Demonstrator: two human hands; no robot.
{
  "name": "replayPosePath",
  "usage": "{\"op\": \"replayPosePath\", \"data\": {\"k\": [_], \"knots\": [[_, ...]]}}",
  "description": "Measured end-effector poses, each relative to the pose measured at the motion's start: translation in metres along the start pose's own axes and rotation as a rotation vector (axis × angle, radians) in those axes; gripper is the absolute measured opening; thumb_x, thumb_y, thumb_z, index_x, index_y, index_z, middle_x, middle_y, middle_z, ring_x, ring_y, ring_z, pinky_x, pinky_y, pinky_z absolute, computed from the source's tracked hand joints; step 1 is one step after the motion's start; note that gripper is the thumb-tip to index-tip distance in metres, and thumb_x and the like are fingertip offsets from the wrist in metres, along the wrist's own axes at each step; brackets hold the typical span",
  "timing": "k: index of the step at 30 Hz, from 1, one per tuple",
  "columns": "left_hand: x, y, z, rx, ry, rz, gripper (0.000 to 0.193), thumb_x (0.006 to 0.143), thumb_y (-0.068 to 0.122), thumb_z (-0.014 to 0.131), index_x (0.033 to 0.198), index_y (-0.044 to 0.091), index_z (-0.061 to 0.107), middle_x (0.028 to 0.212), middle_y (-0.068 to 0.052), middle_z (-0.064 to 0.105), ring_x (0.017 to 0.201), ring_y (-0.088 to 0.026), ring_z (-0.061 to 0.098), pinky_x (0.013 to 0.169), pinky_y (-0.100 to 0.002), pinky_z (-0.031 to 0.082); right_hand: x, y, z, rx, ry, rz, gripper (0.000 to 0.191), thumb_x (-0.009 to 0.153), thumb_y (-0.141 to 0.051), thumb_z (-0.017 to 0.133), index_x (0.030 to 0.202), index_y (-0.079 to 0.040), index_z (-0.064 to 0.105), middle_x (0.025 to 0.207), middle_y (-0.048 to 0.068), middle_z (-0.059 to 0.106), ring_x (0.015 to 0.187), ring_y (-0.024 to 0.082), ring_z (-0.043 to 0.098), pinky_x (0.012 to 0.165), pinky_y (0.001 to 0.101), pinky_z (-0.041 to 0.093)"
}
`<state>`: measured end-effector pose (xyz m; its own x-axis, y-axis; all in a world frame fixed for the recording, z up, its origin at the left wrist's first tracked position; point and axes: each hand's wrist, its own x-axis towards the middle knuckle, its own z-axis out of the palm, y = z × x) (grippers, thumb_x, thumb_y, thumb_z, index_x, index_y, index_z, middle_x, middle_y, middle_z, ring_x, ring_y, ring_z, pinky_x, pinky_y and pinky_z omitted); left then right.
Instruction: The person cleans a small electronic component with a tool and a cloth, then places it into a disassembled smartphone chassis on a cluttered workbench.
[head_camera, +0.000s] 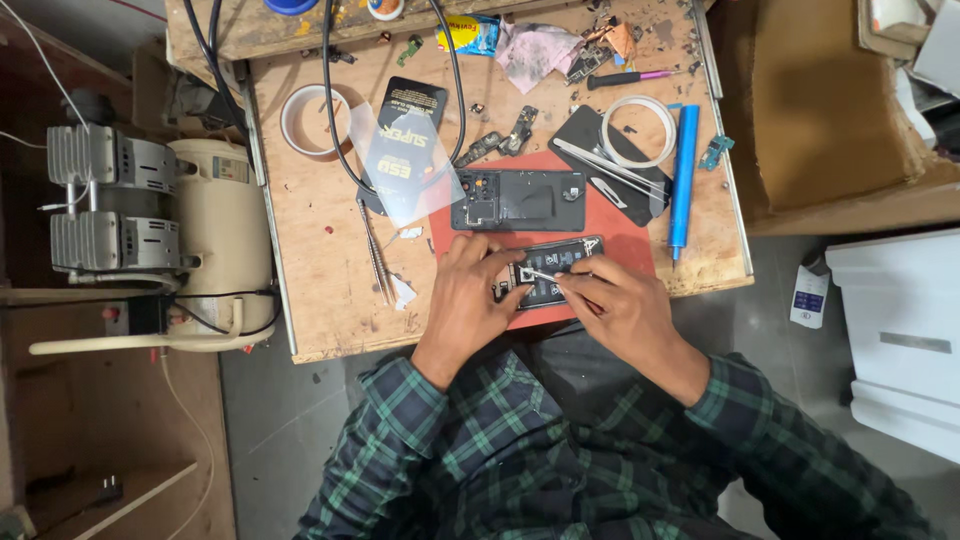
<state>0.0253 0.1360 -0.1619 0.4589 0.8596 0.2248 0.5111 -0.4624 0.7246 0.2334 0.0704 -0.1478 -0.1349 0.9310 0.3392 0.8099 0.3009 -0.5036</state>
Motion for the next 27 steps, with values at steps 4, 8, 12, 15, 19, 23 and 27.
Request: {"op": "replayPosePath", "data": {"k": [4,8,12,15,19,23,27], "knots": [[0.003,-0.002,-0.001,0.011,-0.001,-0.004,0.043,0.070,0.017,0.089,0.110,0.009,0.075,0.104,-0.007,0.061,0.102,-0.030,0.055,0.086,-0.043,0.044,0.002,0.001,0.001,0.026,0.022,0.088,0.010,0.086,-0.010,0.080,0.096,-0.009,0.079,0.094,0.000,0.073,0.063,0.016,0.068,0.055,0.0292,0.051],[0.004,-0.003,-0.004,0.019,-0.037,0.007,0.045,0.068,0.018,0.089,0.110,0.009,0.075,0.106,-0.006,0.060,0.104,-0.029,0.054,0.085,-0.043,0.042,0.002,0.005,-0.001,0.188,0.002,0.194,0.014,0.085,-0.005,0.079,0.100,-0.005,0.077,0.097,0.003,0.073,0.065,0.012,0.069,0.055,0.0251,0.052],[0.005,-0.004,-0.002,0.015,-0.033,-0.006,0.043,0.069,0.018,0.088,0.110,0.010,0.076,0.106,-0.006,0.060,0.105,-0.028,0.054,0.086,-0.043,0.042,-0.001,0.009,-0.002,0.312,-0.022,0.253,0.017,0.085,-0.001,0.077,0.102,-0.002,0.075,0.094,0.006,0.073,0.067,0.010,0.069,0.057,0.0230,0.052],[0.005,-0.007,0.000,0.008,-0.015,0.000,0.036,0.071,0.018,0.088,0.105,0.011,0.077,0.104,-0.004,0.061,0.105,-0.028,0.055,0.086,-0.043,0.042,-0.002,0.012,-0.002,0.332,-0.037,0.282,0.017,0.085,0.000,0.077,0.102,-0.002,0.075,0.092,0.005,0.073,0.065,0.009,0.067,0.055,0.0231,0.050],[0.003,-0.010,0.004,-0.009,-0.010,-0.005,0.026,0.074,0.018,0.088,0.098,0.011,0.078,0.101,-0.003,0.062,0.102,-0.026,0.056,0.086,-0.042,0.043,-0.002,0.016,0.001,0.383,-0.065,0.338,0.022,0.086,0.001,0.075,0.109,-0.002,0.074,0.093,0.004,0.072,0.066,0.006,0.067,0.054,0.0208,0.051],[0.001,-0.013,0.007,-0.018,0.030,-0.001,0.024,0.073,0.017,0.088,0.093,0.010,0.077,0.099,-0.003,0.065,0.099,-0.026,0.058,0.084,-0.040,0.044,-0.006,0.020,0.005,0.455,-0.107,0.414,0.023,0.088,0.001,0.073,0.111,-0.001,0.073,0.094,0.006,0.072,0.060,0.006,0.067,0.050,0.0210,0.049],[-0.001,-0.014,0.009,-0.097,0.079,0.019,0.022,0.074,0.011,0.086,0.092,0.008,0.074,0.097,-0.002,0.073,0.095,-0.025,0.065,0.083,-0.038,0.049,-0.015,0.033,0.005,0.767,-0.117,0.388,0.020,0.097,0.004,0.063,0.114,0.002,0.074,0.107,0.011,0.069,0.061,0.009,0.063,0.052,0.0215,0.049]]}}
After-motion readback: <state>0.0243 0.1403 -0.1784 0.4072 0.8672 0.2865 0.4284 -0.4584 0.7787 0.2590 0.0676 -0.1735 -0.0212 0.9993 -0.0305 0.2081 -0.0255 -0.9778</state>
